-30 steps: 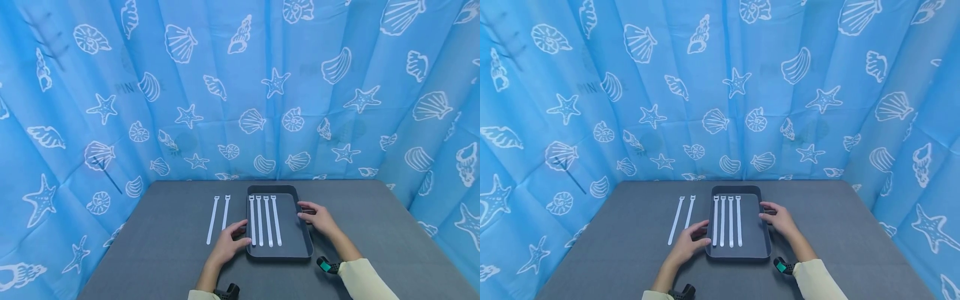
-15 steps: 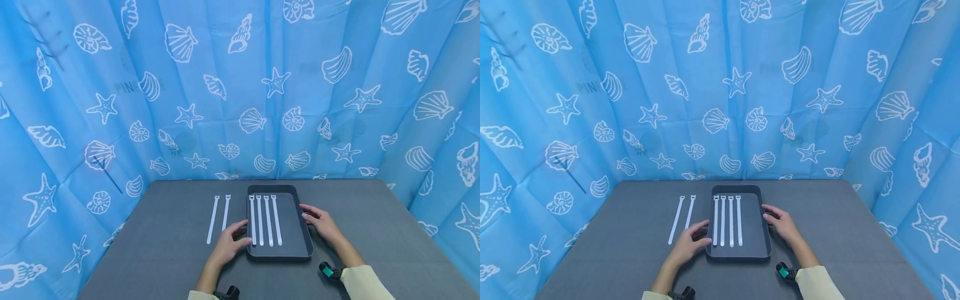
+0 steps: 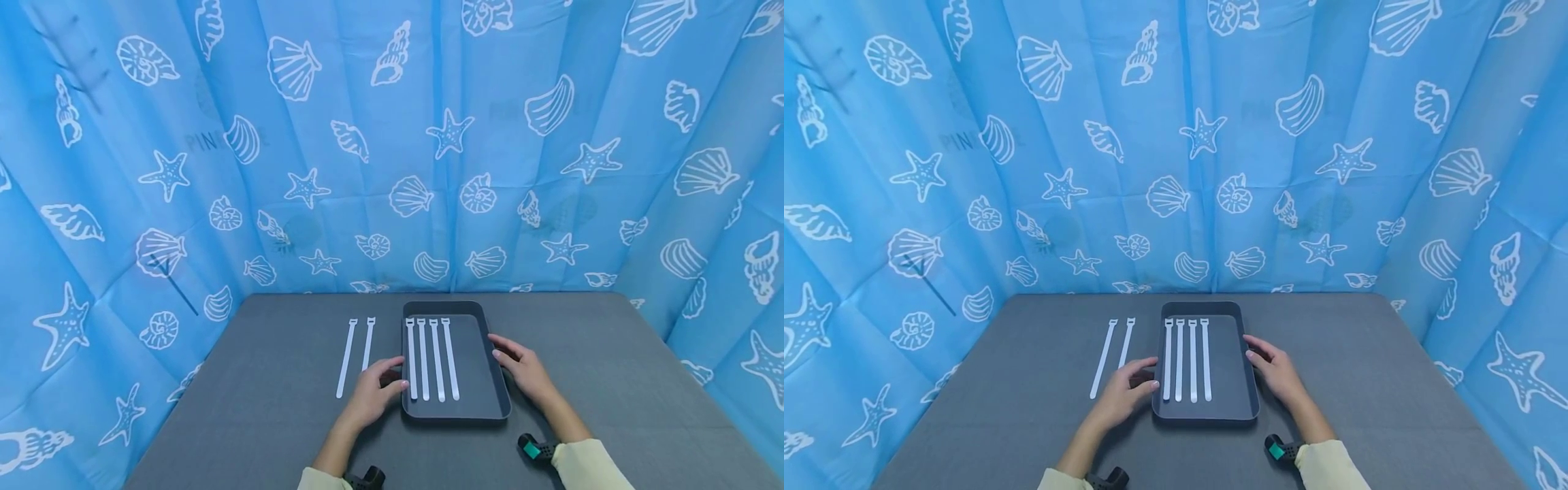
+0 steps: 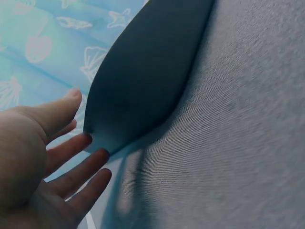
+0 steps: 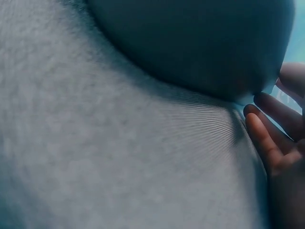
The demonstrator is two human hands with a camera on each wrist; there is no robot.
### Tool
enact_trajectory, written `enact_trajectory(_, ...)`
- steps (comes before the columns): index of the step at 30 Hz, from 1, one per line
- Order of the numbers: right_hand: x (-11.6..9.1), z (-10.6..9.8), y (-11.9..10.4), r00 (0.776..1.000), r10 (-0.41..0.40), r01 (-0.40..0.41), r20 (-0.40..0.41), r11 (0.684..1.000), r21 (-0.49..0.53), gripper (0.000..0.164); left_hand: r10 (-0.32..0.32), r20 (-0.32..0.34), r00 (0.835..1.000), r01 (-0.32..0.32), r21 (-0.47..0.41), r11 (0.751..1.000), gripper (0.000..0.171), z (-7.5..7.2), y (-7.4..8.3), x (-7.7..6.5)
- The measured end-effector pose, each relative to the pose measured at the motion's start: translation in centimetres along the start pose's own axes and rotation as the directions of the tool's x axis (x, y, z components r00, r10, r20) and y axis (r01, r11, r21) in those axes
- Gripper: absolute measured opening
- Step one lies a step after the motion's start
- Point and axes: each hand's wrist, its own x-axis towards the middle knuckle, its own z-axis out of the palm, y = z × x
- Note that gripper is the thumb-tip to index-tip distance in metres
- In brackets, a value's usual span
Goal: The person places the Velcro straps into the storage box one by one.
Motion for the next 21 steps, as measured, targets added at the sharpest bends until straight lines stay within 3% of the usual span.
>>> enact_trajectory(7,-0.4,0.1,0.1,0.999,-0.044,0.044,-0.03,0.999,0.014,0.041,0.133,-0.135,0.982,-0.124,0.07,0.99,0.025,-0.9,-0.3,1.1)
enact_trajectory(10,-0.4,0.2,0.2,0.998,-0.053,0.053,-0.039,0.998,0.018,0.041,0.123,-0.166,0.978,-0.104,0.12,0.987,0.023,-1.5,-0.6,1.6)
enact_trajectory(16,-0.6,0.2,0.3,0.997,-0.05,0.051,-0.061,0.999,0.017,0.039,0.057,-0.16,0.986,-0.021,0.219,0.975,0.023,-3.2,-1.7,2.2)
enact_trajectory(21,-0.6,0.3,0.4,0.997,-0.046,0.047,-0.066,0.999,0.023,0.037,0.034,-0.161,0.986,0.012,0.276,0.961,0.023,-5.0,-2.8,2.7)
